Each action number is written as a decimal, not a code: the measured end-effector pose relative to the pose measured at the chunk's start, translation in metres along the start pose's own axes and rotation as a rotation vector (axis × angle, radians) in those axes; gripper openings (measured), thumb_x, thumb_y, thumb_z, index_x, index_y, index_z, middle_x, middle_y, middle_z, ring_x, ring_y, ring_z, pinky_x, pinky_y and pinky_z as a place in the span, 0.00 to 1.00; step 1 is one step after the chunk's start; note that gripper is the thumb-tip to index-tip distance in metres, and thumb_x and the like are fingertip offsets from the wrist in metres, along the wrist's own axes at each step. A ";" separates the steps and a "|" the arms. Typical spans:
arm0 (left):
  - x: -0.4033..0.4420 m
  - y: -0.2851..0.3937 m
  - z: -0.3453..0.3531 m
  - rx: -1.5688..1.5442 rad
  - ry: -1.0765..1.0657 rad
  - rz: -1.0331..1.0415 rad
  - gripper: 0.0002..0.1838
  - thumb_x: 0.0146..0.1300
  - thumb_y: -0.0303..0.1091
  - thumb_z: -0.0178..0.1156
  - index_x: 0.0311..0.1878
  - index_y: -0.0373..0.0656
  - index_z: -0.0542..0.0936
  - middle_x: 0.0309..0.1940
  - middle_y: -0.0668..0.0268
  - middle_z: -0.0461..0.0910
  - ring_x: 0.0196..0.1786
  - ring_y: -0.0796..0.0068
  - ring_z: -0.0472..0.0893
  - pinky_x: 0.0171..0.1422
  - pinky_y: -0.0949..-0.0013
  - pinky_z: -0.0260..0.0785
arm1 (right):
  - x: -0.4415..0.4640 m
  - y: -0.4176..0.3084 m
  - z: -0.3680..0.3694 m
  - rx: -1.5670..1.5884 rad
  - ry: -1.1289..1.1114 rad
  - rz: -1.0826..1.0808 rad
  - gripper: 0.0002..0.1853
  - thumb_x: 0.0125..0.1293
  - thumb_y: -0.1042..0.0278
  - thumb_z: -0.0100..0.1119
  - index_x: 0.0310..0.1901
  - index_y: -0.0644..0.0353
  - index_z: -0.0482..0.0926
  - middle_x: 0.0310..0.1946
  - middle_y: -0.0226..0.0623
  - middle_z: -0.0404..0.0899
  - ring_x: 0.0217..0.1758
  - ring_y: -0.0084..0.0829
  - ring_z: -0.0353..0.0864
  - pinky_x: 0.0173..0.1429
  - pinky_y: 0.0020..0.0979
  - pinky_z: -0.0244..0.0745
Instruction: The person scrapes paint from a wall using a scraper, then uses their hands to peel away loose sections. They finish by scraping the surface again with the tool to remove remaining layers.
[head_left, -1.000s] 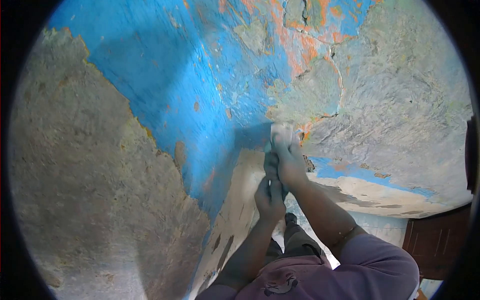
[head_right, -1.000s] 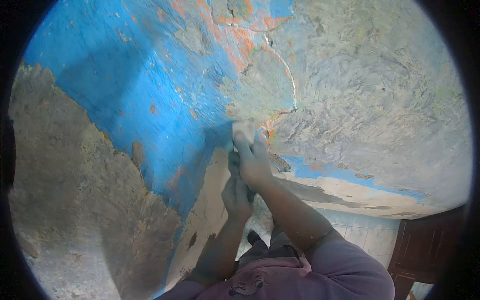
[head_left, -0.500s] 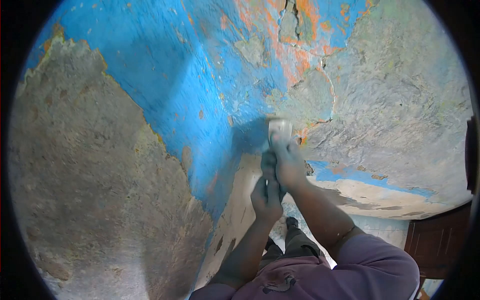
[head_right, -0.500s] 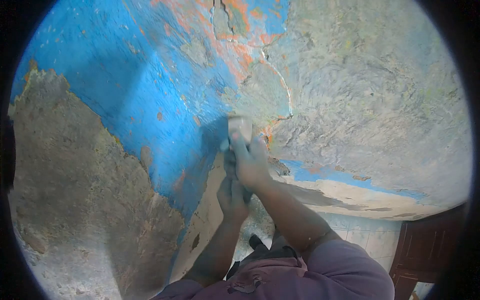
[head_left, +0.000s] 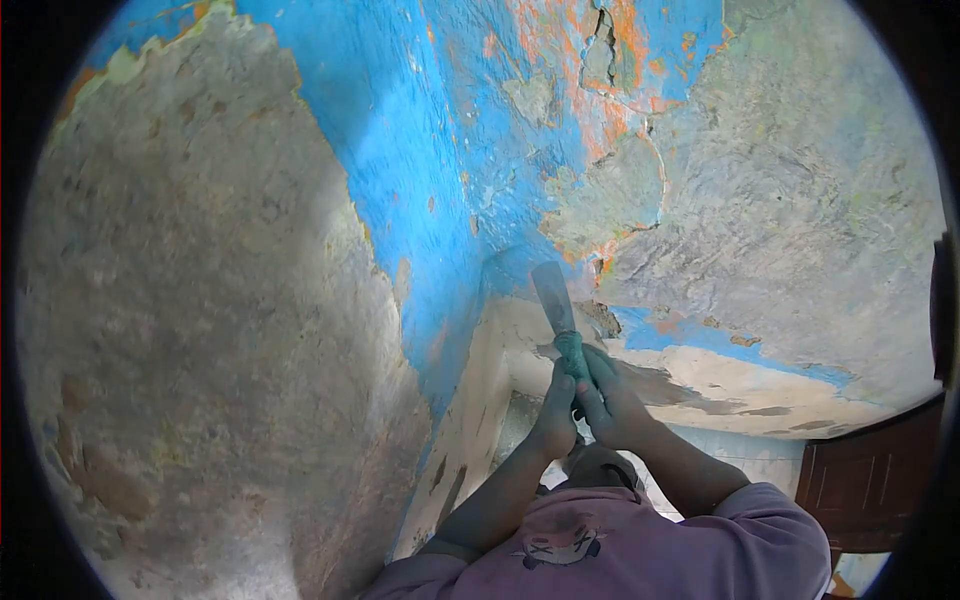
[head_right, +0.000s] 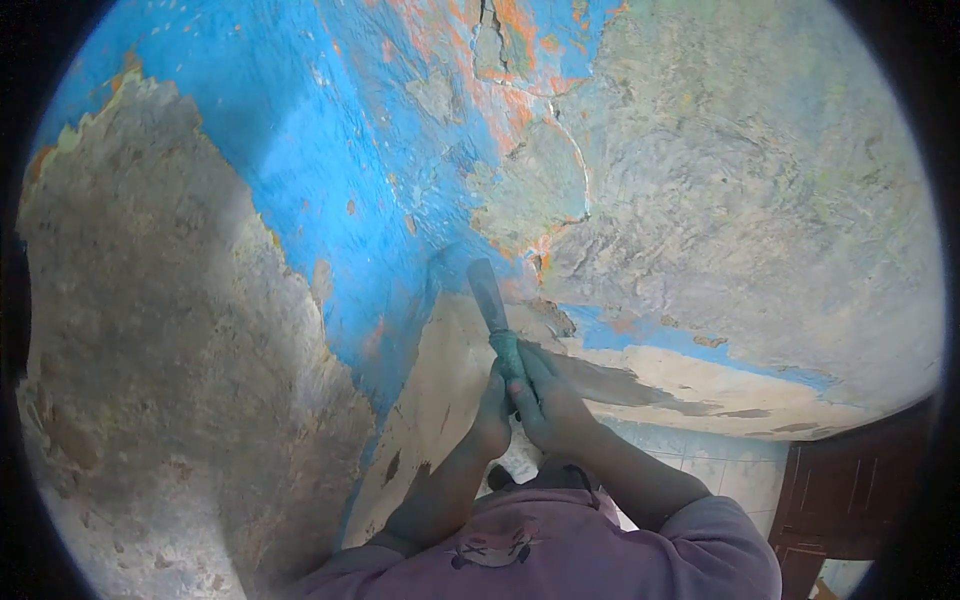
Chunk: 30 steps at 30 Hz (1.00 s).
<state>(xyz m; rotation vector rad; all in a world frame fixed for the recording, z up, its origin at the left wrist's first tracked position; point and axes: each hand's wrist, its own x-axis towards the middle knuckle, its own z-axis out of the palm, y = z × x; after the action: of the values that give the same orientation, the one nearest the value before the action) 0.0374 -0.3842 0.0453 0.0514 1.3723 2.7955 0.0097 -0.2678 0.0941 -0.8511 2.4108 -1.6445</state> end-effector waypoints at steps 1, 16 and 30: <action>-0.001 0.001 0.003 0.085 -0.053 -0.052 0.27 0.70 0.52 0.41 0.62 0.40 0.60 0.47 0.65 0.70 0.47 0.77 0.73 0.47 0.73 0.68 | -0.002 -0.005 -0.006 -0.027 -0.003 0.074 0.24 0.69 0.60 0.42 0.62 0.67 0.63 0.54 0.52 0.72 0.52 0.42 0.77 0.58 0.38 0.68; 0.082 0.078 0.041 0.156 0.122 -0.060 0.22 0.69 0.51 0.46 0.44 0.39 0.75 0.36 0.60 0.78 0.36 0.70 0.77 0.36 0.67 0.70 | 0.021 -0.035 -0.055 0.148 0.095 0.042 0.21 0.72 0.66 0.42 0.62 0.66 0.64 0.30 0.34 0.75 0.27 0.20 0.72 0.34 0.23 0.68; 0.119 0.063 0.054 -0.542 -0.146 0.056 0.18 0.69 0.54 0.47 0.35 0.49 0.70 0.16 0.73 0.65 0.19 0.75 0.69 0.27 0.69 0.64 | 0.041 -0.048 -0.046 0.821 0.014 0.398 0.16 0.72 0.56 0.42 0.51 0.59 0.67 0.28 0.33 0.68 0.11 0.18 0.58 0.11 0.19 0.47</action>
<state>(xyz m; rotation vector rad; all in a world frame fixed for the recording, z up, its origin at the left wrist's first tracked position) -0.0801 -0.3754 0.1308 0.2754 0.5626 3.0288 -0.0237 -0.2624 0.1642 -0.2035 1.4963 -2.1480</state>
